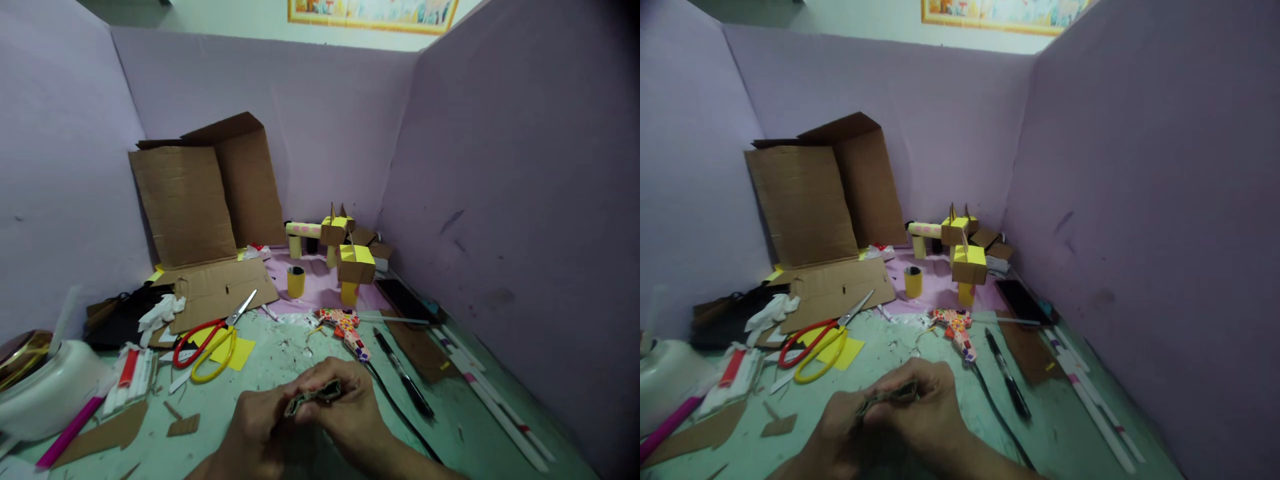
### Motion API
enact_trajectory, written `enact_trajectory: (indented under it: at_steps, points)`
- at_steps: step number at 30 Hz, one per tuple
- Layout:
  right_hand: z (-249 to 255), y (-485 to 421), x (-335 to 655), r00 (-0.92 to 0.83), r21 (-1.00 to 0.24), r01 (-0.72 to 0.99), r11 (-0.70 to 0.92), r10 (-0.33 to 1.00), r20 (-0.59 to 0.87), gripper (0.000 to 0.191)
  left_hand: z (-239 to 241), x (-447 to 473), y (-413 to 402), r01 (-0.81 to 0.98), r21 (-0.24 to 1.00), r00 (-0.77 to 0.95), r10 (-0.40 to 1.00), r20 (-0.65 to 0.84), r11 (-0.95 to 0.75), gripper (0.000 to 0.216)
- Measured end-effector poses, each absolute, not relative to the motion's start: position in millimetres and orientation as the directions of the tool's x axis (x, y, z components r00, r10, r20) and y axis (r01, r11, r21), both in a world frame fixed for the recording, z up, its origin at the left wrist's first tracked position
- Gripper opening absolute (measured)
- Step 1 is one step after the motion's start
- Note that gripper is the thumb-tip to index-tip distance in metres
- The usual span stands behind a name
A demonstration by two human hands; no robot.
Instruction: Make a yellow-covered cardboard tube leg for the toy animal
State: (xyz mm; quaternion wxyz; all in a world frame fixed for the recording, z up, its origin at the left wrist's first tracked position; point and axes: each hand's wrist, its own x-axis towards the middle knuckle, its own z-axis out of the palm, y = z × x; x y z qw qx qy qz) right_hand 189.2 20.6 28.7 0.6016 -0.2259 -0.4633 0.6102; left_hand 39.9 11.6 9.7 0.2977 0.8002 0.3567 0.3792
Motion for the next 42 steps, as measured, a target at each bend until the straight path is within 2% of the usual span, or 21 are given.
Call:
enact_trajectory:
  at_steps: [6, 10, 14, 19, 22, 25, 29, 32, 36, 39, 42]
  points:
    - [27, 18, 189, -0.159, -0.819, -0.542, 0.190, 0.934, 0.321, 0.027, 10, 43, 10, 0.266, 0.767, 0.401, 0.791, 0.463, -0.584, 0.025]
    - [28, 19, 189, -0.146, -0.822, -0.520, 0.231, 0.924, 0.352, 0.029, 12, 44, 7, 0.295, 0.735, 0.241, 0.792, 0.561, -0.611, 0.022]
    - [32, 23, 195, -0.203, -0.910, -0.332, 0.247, 0.924, 0.325, 0.025, 21, 40, 6, 0.382, 0.699, 0.271, 0.796, 0.541, -0.605, 0.020]
    - [31, 28, 198, -0.303, -0.937, -0.146, 0.317, 0.887, 0.347, 0.025, 30, 40, 6, 0.376, 0.773, 0.211, 0.860, 0.465, -0.511, 0.018]
    - [27, 29, 194, -0.272, -0.957, -0.125, 0.260, 0.919, 0.286, 0.030, 27, 40, 7, 0.453, 0.732, 0.232, 0.860, 0.455, -0.510, 0.021]
    - [29, 28, 192, -0.290, -0.974, -0.161, 0.160, 0.935, 0.202, 0.033, 27, 37, 11, 0.542, 0.696, 0.114, 0.861, 0.495, -0.472, 0.025]
    - [38, 26, 195, -0.377, -0.988, -0.144, 0.056, 0.920, 0.108, 0.034, 38, 31, 13, 0.525, 0.682, 0.071, 0.825, 0.561, -0.509, 0.010]
    - [45, 25, 197, -0.475, -0.989, -0.150, 0.010, 0.876, 0.081, 0.034, 45, 29, 9, 0.507, 0.678, 0.085, 0.814, 0.575, -0.532, 0.022]
    - [47, 27, 198, -0.548, -0.995, -0.102, 0.013, 0.834, 0.067, 0.029, 44, 33, 5, 0.371, 0.810, 0.030, 0.878, 0.478, -0.454, 0.026]
    - [41, 30, 196, -0.515, -0.992, -0.120, -0.038, 0.857, 0.029, 0.034, 43, 37, 10, 0.304, 0.906, 0.052, 0.955, 0.293, -0.295, 0.028]
    - [34, 36, 196, -0.423, -0.987, -0.126, -0.098, 0.905, -0.035, 0.038, 47, 28, 22, 0.425, 0.894, 0.162, 0.984, 0.079, -0.142, 0.029]
